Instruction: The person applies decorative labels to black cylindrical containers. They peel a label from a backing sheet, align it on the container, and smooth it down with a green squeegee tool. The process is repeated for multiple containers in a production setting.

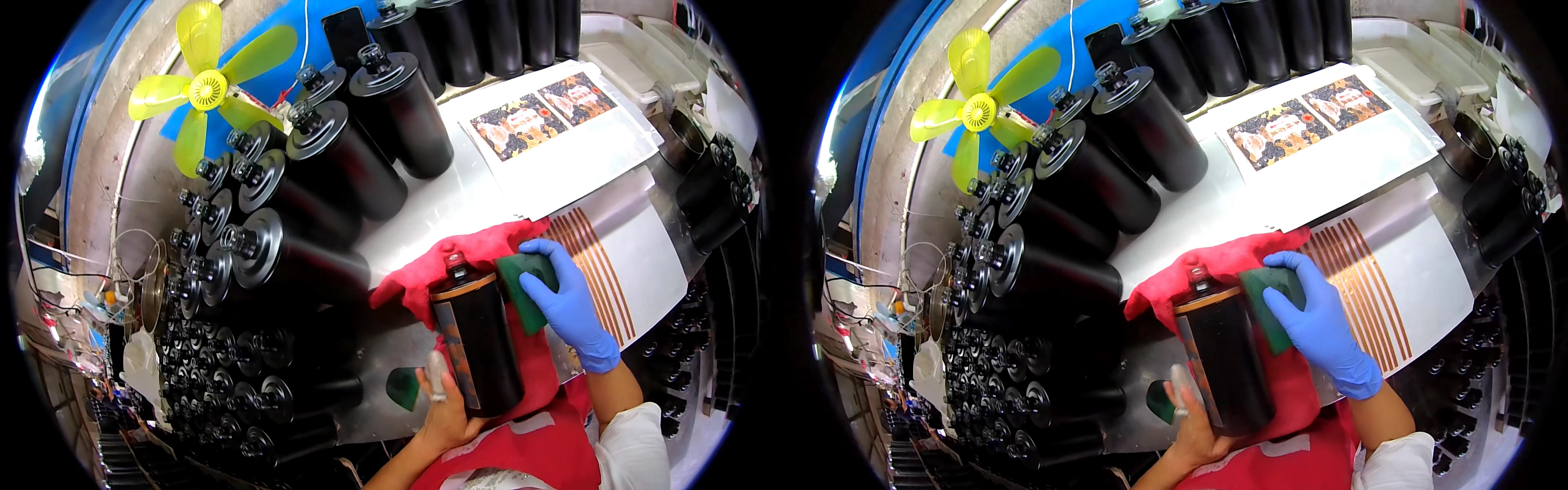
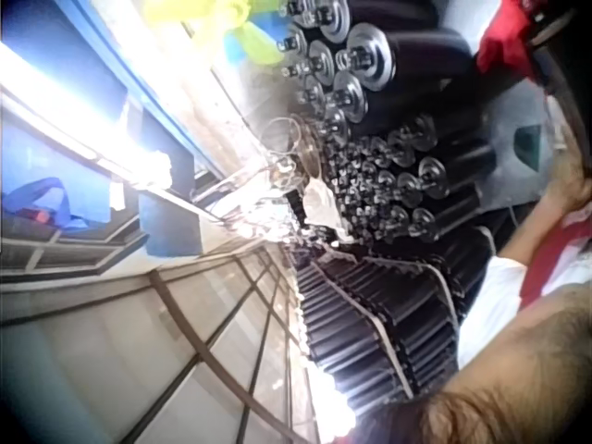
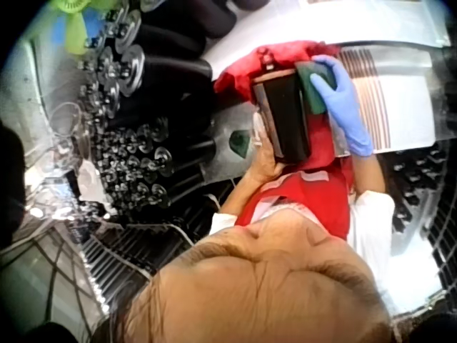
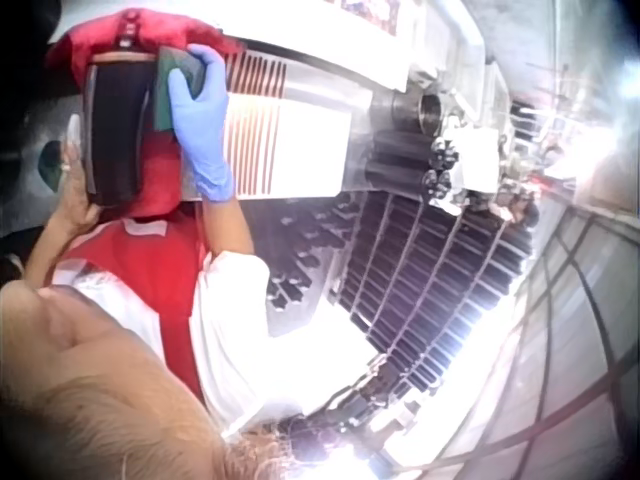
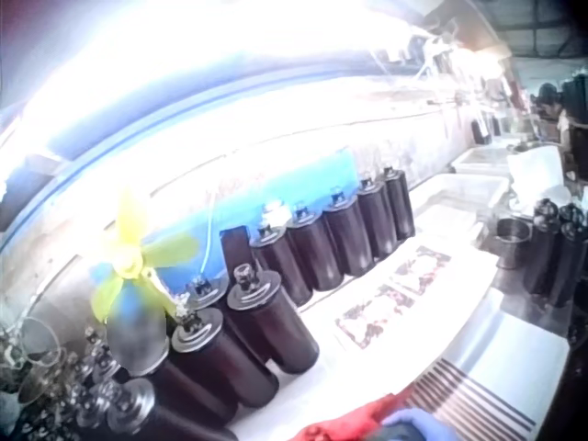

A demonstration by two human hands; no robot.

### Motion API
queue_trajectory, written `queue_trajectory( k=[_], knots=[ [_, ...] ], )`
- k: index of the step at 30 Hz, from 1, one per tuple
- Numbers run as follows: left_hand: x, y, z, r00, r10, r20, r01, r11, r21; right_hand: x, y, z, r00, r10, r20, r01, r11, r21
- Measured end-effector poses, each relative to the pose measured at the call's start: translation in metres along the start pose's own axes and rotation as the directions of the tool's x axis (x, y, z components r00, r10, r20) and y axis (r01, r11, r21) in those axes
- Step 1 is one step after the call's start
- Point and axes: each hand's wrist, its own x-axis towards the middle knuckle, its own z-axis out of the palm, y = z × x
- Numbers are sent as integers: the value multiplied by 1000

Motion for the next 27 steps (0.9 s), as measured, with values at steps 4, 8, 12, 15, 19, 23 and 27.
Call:
queue_trajectory(
  k=[4, 8, 12, 15, 19, 23, 27],
  knots=[
    [39, 41, -16, 961, 236, 145, -277, 819, 502, 3, -41, 22, 977, -200, 72, 211, 952, -221],
    [38, 35, -10, 966, 156, 205, -244, 813, 528, 6, -37, 32, 953, -259, 158, 297, 901, -315],
    [1, 14, -1, 998, 68, -18, -63, 979, 191, 2, 0, 11, 999, -38, -3, 37, 999, -35],
    [-14, -1, 2, 997, 34, -73, -34, 999, -2, 0, 15, 4, 999, 4, -37, -4, 1000, 8],
    [2, 12, 0, 979, 77, -188, -69, 996, 50, 3, -15, 6, 1000, -27, -3, 27, 998, -63],
    [37, 37, -7, 994, 42, 100, -76, 929, 362, 2, -32, 29, 958, -269, 102, 286, 927, -244],
    [-1, 7, 9, 986, -133, 99, 139, 989, -51, 4, 4, 13, 997, -77, 17, 78, 994, -71]
  ],
)
